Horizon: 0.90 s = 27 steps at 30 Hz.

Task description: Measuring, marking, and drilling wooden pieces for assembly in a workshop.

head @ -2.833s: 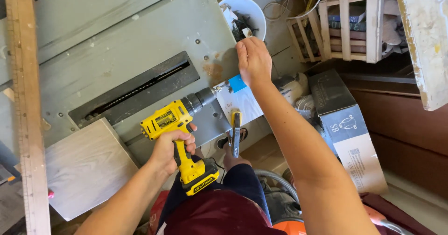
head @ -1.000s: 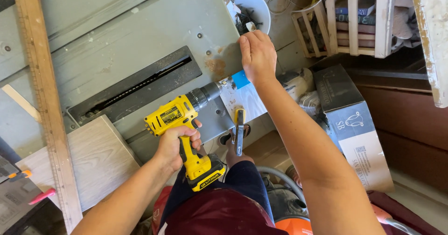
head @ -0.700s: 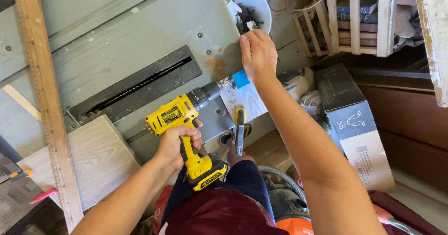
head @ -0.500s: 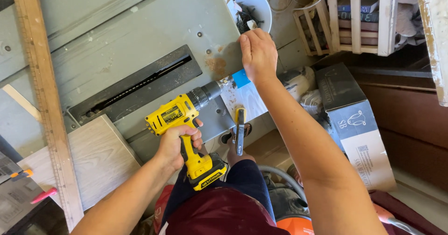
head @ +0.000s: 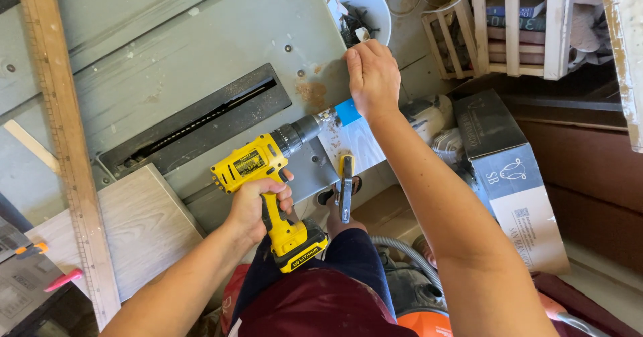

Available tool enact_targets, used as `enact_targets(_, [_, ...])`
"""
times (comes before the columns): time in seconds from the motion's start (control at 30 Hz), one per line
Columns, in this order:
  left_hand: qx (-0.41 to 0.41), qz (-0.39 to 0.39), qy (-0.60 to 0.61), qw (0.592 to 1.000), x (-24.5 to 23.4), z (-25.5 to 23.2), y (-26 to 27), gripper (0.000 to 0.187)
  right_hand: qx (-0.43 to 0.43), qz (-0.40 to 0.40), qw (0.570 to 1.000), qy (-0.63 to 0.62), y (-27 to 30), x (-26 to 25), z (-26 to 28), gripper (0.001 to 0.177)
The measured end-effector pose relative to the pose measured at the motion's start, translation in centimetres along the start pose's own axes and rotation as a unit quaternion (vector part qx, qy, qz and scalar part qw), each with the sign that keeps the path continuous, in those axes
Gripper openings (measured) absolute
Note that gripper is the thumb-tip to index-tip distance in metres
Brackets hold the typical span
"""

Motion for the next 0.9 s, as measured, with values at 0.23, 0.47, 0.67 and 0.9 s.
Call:
enact_targets(0.23, [0.002,-0.001,-0.007,1.000,0.31,-0.21,0.25,0.024,0.006,0.000,1.000,-0.005,-0.03,-0.16,0.22,0.044])
enact_targets(0.47, [-0.003,-0.019,-0.014,1.000,0.75,-0.46,0.73,0.022,-0.015,-0.012,1.000,0.000,-0.10,-0.26,0.32,0.043])
enact_targets(0.67, [-0.006,-0.017,-0.009,1.000,0.77,-0.37,0.54,0.021,-0.015,-0.011,1.000,-0.001,-0.09,-0.24,0.24,0.043])
enact_targets(0.9, [-0.006,-0.009,0.000,1.000,0.50,0.18,-0.07,0.023,-0.027,-0.019,0.999,0.001,-0.03,-0.24,0.26,0.042])
Point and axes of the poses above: each hand's wrist, its own y-axis away from the middle knuckle, its own x-axis out of the palm, z = x × y, the point moved 8 cm from there along -y, towards the middle knuckle, and after that the axes turned 6 degrees about -x, right-handed, at the moved point
